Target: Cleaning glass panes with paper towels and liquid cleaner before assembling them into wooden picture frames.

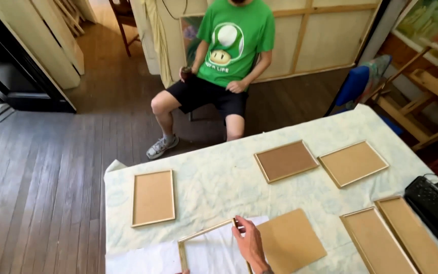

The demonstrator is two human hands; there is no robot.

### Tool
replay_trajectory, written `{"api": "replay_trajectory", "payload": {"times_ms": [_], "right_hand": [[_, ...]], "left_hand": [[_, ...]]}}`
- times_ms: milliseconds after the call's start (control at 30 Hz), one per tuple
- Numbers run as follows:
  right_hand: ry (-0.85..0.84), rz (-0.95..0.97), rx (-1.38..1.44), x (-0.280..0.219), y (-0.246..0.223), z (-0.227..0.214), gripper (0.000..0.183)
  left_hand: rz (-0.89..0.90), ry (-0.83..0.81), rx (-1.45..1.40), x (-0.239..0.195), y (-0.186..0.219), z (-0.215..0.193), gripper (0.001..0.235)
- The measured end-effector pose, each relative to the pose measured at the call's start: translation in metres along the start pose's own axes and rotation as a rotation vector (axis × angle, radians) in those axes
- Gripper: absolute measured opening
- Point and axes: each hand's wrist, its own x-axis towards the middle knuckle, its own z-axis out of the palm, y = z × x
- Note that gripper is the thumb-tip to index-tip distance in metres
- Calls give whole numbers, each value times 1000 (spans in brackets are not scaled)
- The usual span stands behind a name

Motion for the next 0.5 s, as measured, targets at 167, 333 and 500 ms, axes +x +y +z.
{"api": "replay_trajectory", "payload": {"times_ms": [167,333,500], "right_hand": [[66,-129,-26,50,70,36,25],[64,-274,-100,127,73,10,52],[36,-231,-129,248,93,24,46]], "left_hand": [[-103,-27,-55,-30,10,-22,60],[123,83,-287,-101,145,-67,43],[349,76,-234,-18,196,-47,70]]}}
